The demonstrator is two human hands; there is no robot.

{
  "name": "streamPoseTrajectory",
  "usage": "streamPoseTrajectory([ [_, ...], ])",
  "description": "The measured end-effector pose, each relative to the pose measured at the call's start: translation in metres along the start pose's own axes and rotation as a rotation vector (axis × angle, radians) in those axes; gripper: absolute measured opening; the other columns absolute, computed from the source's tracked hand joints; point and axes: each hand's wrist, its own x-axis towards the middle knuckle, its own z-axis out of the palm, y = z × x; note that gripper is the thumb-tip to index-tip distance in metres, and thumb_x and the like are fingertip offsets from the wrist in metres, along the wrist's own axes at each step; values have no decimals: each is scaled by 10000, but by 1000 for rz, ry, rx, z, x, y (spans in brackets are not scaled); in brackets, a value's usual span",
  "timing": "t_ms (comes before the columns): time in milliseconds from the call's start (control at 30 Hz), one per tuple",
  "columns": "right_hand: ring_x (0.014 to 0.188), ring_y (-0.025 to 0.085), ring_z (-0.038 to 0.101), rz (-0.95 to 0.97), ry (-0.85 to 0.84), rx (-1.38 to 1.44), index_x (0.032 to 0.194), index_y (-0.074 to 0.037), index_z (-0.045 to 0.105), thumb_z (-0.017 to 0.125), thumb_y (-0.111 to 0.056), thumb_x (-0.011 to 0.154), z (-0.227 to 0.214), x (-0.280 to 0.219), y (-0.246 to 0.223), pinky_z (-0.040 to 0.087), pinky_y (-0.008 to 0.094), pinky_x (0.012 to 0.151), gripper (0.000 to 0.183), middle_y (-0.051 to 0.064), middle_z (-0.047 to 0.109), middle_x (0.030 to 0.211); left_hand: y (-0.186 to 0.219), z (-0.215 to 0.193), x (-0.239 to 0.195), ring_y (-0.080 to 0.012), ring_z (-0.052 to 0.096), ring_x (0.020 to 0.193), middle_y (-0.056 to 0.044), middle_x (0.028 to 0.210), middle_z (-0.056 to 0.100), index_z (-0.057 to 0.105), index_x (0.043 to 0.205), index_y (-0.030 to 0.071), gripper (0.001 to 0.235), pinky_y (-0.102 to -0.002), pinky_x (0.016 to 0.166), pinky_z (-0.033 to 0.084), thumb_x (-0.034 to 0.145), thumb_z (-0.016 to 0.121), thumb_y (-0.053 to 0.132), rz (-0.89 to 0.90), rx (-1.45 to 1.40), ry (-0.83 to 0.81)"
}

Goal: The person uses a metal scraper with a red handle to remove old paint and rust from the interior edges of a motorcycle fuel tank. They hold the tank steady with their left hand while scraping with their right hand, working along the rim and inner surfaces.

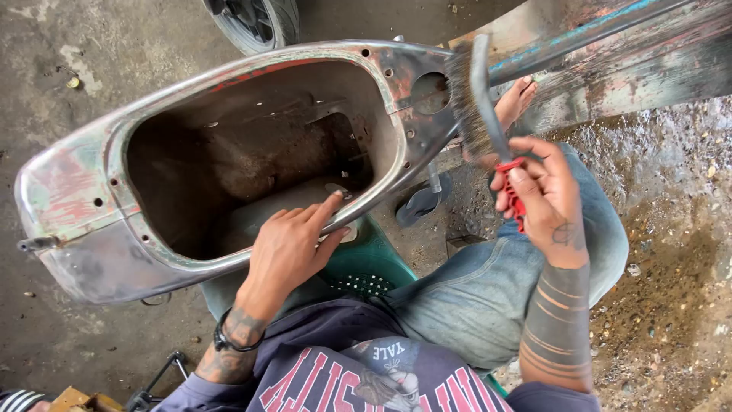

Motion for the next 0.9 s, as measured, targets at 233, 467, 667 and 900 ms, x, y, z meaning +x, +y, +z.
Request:
streamPoseTrajectory([
  [233,578,65,529,254,-356,-215,1526,-128,589,555,-119,1046,2,-15,-3,444,232,492,481,37,607,815,0,1,1,-281,694,849,-79,916,718,638,1294,48,479,-409,750,526,908,706,322,7,22,46],
  [467,543,51,494,247,-261,-337,1564,-171,473,532,-105,1000,12,-12,-27,456,223,499,571,0,587,767,0,-1,2,-267,676,824,-70,871,700,635,1275,39,465,-407,740,512,907,704,314,24,19,52],
  [667,562,52,473,159,-41,-374,1593,-168,438,541,-93,1023,15,-14,-25,431,231,501,585,-2,579,789,1,1,1,-258,664,802,-60,872,698,633,1279,41,455,-397,746,507,916,700,305,8,28,41],
  [900,559,40,500,235,-174,-373,1557,-213,495,560,-93,1008,5,-15,-24,433,202,496,566,-6,595,794,3,-1,1,-255,664,824,-58,885,693,634,1277,48,454,-399,761,507,908,697,306,13,38,42],
])
